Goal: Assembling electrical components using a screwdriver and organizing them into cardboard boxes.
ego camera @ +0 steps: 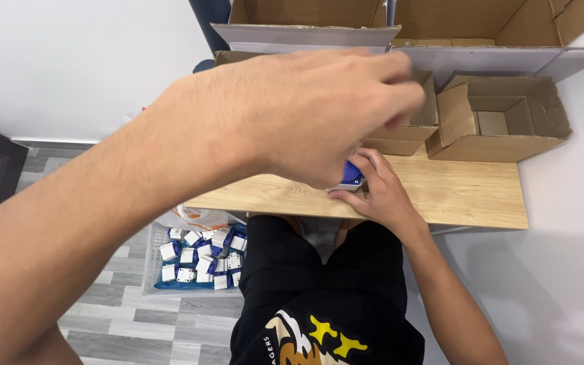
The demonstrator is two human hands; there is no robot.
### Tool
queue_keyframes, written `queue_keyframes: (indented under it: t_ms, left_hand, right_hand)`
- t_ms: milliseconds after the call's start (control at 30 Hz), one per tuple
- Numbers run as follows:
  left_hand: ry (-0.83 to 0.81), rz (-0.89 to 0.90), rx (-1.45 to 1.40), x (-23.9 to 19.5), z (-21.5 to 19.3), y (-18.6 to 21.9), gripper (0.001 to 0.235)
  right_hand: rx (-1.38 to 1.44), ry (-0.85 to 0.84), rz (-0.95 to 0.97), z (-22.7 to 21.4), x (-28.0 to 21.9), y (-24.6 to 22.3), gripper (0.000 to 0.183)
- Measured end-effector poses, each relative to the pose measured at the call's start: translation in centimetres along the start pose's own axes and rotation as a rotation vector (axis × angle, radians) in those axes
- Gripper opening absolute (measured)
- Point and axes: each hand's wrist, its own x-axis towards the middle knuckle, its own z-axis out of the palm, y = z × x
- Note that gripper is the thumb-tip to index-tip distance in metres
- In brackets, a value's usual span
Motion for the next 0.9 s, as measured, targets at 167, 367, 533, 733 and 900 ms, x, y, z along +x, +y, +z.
queue_keyframes:
  t_ms: [167,367,533,733,900]
  left_hand:
    - [0.302,-0.226,0.37,0.9,3.2,-2.1,0.06]
    - [0.027,-0.182,0.148,0.1,0.7,-0.5,0.012]
    - [0.079,0.022,0.24,0.3,0.8,-0.8,0.02]
    - [0.165,0.157,0.2,0.3,0.7,-1.9,0.026]
    - [0.037,-0.064,-0.059,-0.9,-0.6,-1.1,0.033]
  right_hand:
    - [0.033,-0.064,0.073,-0.7,0.4,-1.0,0.078]
    - [0.007,-0.041,0.044,-0.6,0.5,-0.9,0.076]
    - [0.028,-0.038,0.031,-0.4,0.3,-0.4,0.077]
    - [0.026,-0.02,0.003,-0.5,0.4,-0.4,0.081]
    - [0.019,-0.036,0.015,-0.4,0.1,-0.2,0.076]
